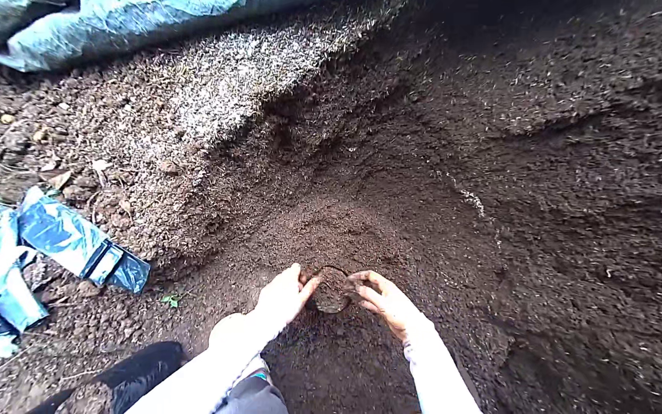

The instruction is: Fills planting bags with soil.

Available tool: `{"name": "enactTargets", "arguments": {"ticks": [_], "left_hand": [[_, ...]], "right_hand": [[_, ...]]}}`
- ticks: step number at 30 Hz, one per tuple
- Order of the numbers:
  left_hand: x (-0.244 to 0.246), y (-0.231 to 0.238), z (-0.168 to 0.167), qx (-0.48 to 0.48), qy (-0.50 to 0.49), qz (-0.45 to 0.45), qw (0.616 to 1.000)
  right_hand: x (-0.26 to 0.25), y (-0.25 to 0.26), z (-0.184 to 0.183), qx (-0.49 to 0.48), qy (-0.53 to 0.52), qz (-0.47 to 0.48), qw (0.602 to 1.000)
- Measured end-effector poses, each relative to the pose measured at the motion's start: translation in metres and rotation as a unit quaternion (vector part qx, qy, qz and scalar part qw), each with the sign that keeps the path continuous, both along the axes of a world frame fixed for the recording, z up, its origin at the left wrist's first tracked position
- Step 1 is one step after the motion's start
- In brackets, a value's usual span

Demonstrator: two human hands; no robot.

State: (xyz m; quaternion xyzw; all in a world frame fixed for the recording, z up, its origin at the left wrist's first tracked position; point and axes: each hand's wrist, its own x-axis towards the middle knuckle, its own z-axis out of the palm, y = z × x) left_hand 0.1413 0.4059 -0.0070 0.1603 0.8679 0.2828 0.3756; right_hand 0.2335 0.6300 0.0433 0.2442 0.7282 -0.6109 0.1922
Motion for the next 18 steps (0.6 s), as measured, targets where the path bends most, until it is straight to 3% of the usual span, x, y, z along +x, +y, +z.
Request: {"name": "enactTargets", "arguments": {"ticks": [3,5,7,8,10,12,14,16,18], "left_hand": [[0.006,0.005,0.003,-0.073,-0.105,-0.036,0.991],[0.01,0.007,-0.002,-0.044,-0.116,-0.061,0.99],[0.012,0.01,-0.003,-0.019,-0.113,-0.071,0.991],[0.013,0.011,-0.003,-0.013,-0.113,-0.068,0.991],[0.014,0.014,-0.003,-0.01,-0.114,-0.052,0.992],[0.014,0.014,-0.003,0.001,-0.117,-0.037,0.992],[0.014,0.008,-0.01,0.034,-0.123,-0.012,0.992],[0.007,0.005,-0.018,0.064,-0.143,0.018,0.987],[0.0,0.005,-0.022,0.045,-0.187,0.035,0.981]], "right_hand": [[-0.011,-0.008,0.044,0.102,0.065,0.083,0.989],[-0.018,-0.017,0.054,0.104,0.192,0.002,0.976],[-0.031,-0.034,0.049,0.007,0.243,-0.114,0.963],[-0.036,-0.045,0.039,0.004,0.201,-0.146,0.969],[-0.044,-0.061,-0.002,0.064,0.025,-0.093,0.993],[-0.054,-0.065,-0.037,0.056,-0.039,-0.05,0.996],[-0.057,-0.057,-0.03,-0.005,-0.029,-0.079,0.996],[-0.054,-0.036,0.001,-0.03,0.032,-0.079,0.996],[-0.046,-0.014,0.024,0.091,0.061,0.015,0.994]]}}
